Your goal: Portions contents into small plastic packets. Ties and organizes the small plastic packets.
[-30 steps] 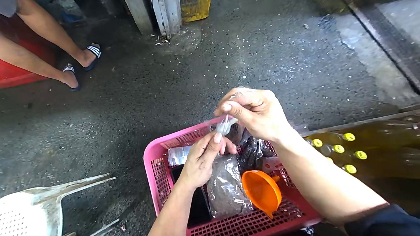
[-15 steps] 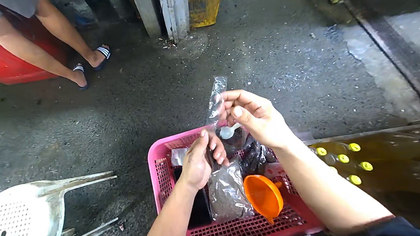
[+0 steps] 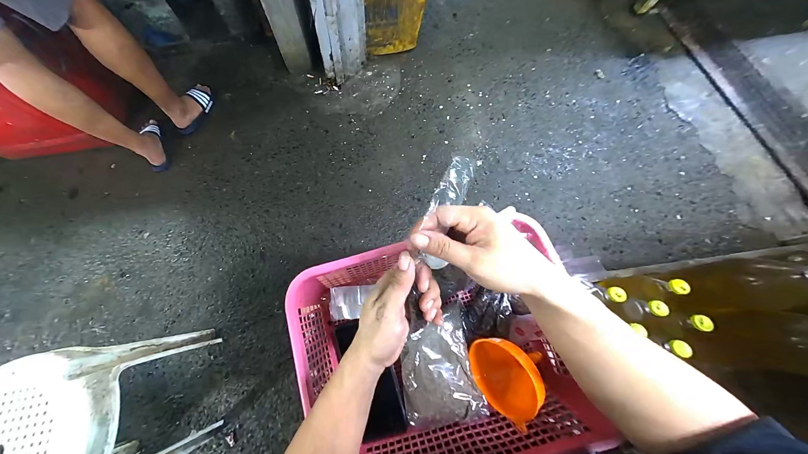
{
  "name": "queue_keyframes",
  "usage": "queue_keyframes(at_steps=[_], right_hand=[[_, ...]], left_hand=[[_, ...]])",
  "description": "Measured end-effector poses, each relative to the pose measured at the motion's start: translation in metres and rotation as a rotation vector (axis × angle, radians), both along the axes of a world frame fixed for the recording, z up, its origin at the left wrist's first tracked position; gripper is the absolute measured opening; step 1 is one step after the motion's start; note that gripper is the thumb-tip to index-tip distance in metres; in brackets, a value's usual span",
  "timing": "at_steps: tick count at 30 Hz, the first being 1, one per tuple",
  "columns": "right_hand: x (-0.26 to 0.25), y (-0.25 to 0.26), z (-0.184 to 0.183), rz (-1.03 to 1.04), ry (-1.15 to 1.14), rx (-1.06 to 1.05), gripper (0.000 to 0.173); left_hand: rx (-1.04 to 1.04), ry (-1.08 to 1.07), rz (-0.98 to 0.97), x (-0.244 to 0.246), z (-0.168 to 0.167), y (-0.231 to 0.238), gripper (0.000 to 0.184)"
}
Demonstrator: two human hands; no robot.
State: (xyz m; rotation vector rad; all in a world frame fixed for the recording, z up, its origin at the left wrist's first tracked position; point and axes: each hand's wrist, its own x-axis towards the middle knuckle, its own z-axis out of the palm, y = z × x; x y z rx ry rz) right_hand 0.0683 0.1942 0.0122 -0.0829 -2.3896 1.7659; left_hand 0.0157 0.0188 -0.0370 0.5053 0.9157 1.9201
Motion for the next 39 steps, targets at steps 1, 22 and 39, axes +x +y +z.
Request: queue_keyframes(at_steps=[1,22,39], right_hand=[[0.0,0.001,0.001,-0.021,0.006,-0.026,0.015],[0.002,0.022,0.008,-0.271,0.265,-0.427,0.016],[0.003,-0.015,0.0,0.065,-0.003,-0.245,0.006]], left_hand=[[0.007,0.001,0.006,0.0,0.0,0.0,0.04],[0.043,0.07,0.072,-0.014,0.002,-0.009,0.039],[-0.039,0.302,0.153,-0.01,0.0,-0.01,0.031]])
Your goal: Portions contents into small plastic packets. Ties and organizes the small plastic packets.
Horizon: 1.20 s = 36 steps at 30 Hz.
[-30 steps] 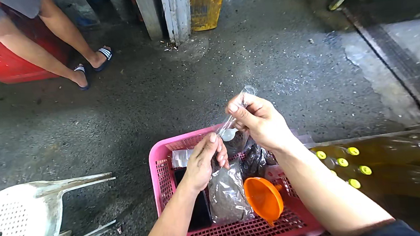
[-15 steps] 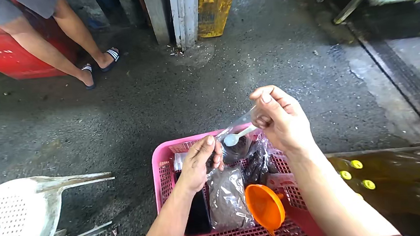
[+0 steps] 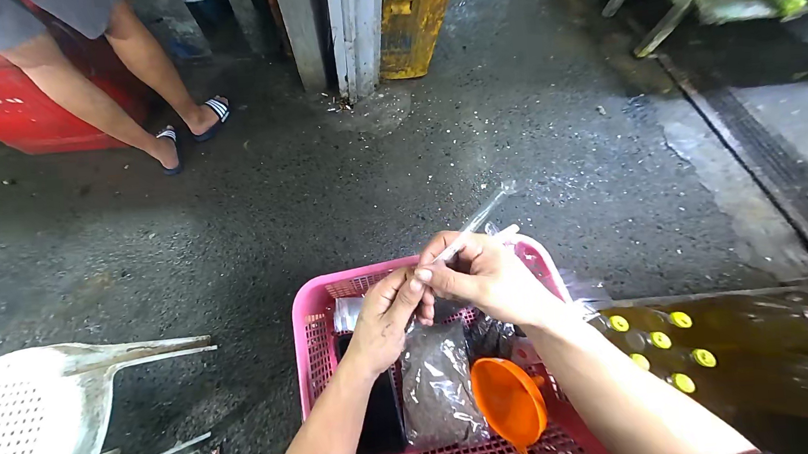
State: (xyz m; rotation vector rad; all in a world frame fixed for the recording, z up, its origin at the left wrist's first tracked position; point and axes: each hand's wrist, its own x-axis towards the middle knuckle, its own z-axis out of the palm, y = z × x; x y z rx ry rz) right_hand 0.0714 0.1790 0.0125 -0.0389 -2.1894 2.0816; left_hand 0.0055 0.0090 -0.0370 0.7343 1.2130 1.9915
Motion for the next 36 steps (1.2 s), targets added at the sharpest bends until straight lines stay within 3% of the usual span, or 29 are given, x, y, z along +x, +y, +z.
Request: queue_keyframes(at_steps=[7,15,18,23,28,32,36], right_hand=[[0.003,0.011,0.006,-0.152,0.08,-0.059,0.004],[0.006,0.023,0.01,-0.196,0.132,-0.146,0.007],[0.007,0.021,0.008,-0.172,0.118,-0.14,0.006],[0.007,0.017,0.005,-0.119,0.137,-0.038,0.0],[0.006,0.011,0.001,-0.102,0.115,-0.017,0.004],[0.005,-0.011,-0.007,-0.093,0.054,-0.062,0.008],[0.006,-0.03,-0.007,-0.011,0.002,-0.124,0.012]], left_hand=[[0.016,0.173,-0.048,-0.003,-0.001,-0.001,0.035],[-0.052,0.376,0.124,-0.004,-0.002,-0.004,0.039],[-0.072,0.48,0.192,-0.004,-0.003,-0.004,0.031],[-0.205,0.674,0.388,-0.001,0.001,0.0,0.017],[-0.425,0.972,0.761,-0.012,0.01,-0.008,0.012],[-0.451,0.886,0.925,-0.025,0.021,-0.019,0.014],[-0.189,0.605,0.89,-0.024,0.024,-0.023,0.015]])
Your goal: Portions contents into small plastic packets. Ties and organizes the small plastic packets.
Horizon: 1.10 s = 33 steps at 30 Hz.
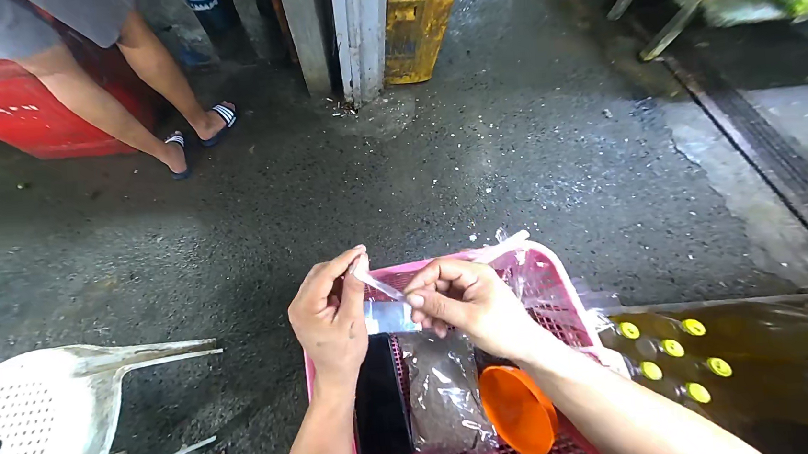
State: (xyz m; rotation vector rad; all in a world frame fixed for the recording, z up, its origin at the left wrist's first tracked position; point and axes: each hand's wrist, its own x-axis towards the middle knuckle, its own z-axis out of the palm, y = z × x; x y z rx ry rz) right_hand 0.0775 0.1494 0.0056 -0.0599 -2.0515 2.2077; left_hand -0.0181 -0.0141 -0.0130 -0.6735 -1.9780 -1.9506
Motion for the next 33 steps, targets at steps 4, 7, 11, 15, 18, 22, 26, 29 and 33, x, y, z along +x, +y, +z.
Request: queue_keyframes(at_steps=[4,7,11,15,18,22,26,29,33], right_hand=[[-0.004,0.001,0.001,0.108,-0.102,-0.339,0.008],[-0.005,0.007,-0.003,0.238,-0.128,-0.472,0.009],[-0.005,0.025,0.002,0.138,-0.071,-0.312,0.011],[-0.001,0.039,0.006,-0.058,0.101,0.186,0.011],[-0.001,0.034,0.003,-0.121,0.145,0.327,0.013],[-0.003,0.029,-0.005,-0.172,0.135,0.376,0.013],[-0.004,0.018,-0.011,-0.156,0.198,0.52,0.016],[-0.003,0.014,-0.013,-0.116,0.245,0.574,0.017],[-0.002,0.018,-0.008,-0.119,0.263,0.573,0.016]], left_hand=[[0.349,-0.047,-0.626,0.01,0.009,-0.01,0.017],[0.358,-0.082,-1.09,0.012,0.016,-0.009,0.024],[0.085,-0.056,-1.058,0.01,0.005,-0.005,0.025],[-0.125,-0.141,-0.813,0.011,-0.007,0.002,0.02],[-0.115,-0.215,-0.707,0.008,-0.012,0.006,0.017],[0.054,-0.408,-0.577,0.007,-0.012,0.009,0.014],[0.324,-0.727,-0.491,0.01,-0.007,0.013,0.011],[0.377,-0.769,-0.5,0.012,-0.008,0.014,0.013],[0.099,-0.434,-0.439,0.016,-0.009,0.016,0.033]])
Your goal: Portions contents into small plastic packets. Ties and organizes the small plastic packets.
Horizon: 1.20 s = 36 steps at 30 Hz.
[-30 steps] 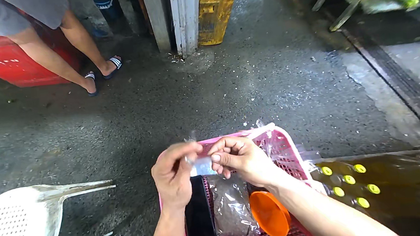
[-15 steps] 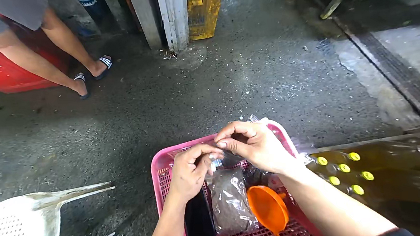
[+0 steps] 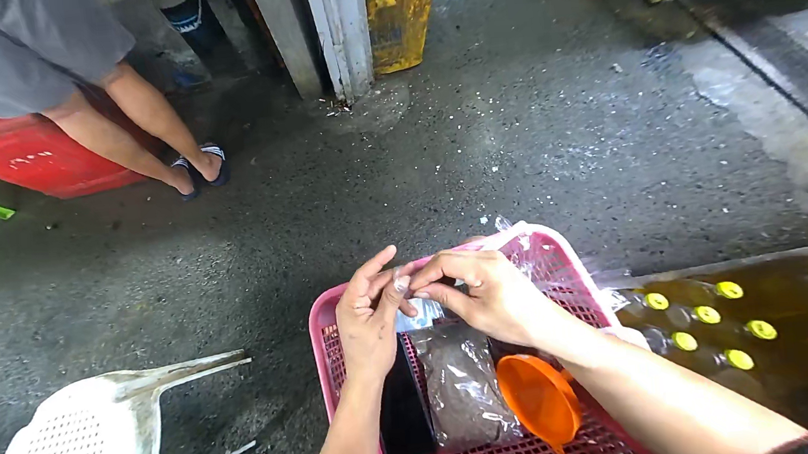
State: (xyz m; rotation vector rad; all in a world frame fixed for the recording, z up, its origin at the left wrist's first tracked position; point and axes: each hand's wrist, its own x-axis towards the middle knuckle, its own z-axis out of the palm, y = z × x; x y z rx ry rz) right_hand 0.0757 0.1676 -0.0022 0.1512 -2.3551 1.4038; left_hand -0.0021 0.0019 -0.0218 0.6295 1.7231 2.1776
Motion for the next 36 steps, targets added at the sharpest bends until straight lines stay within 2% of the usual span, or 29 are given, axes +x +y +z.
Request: queue_keyframes(at_steps=[3,11,15,21,26,33,36], right_hand=[[0.002,0.01,0.005,-0.012,-0.01,-0.023,0.015],[0.003,0.011,0.003,-0.047,0.022,0.034,0.015],[0.003,0.008,0.002,-0.047,0.047,0.023,0.014],[0.003,0.005,0.001,-0.057,0.06,-0.013,0.014],[0.006,-0.003,0.006,-0.221,0.111,0.101,0.014],[0.006,-0.012,0.0,-0.221,-0.021,0.169,0.027],[0.005,-0.013,-0.002,-0.237,-0.019,0.184,0.022]], left_hand=[[-0.071,0.169,-0.008,-0.001,-0.002,0.0,0.047],[-0.252,0.489,0.106,-0.001,-0.01,0.001,0.041],[-0.307,0.608,0.186,-0.001,-0.015,0.003,0.044],[-0.31,0.674,0.231,0.001,-0.014,0.003,0.057],[-0.368,0.671,0.213,0.002,-0.015,0.003,0.068],[-0.372,0.701,0.195,0.005,-0.014,0.002,0.067],[-0.365,0.745,0.209,0.007,-0.014,0.002,0.061]])
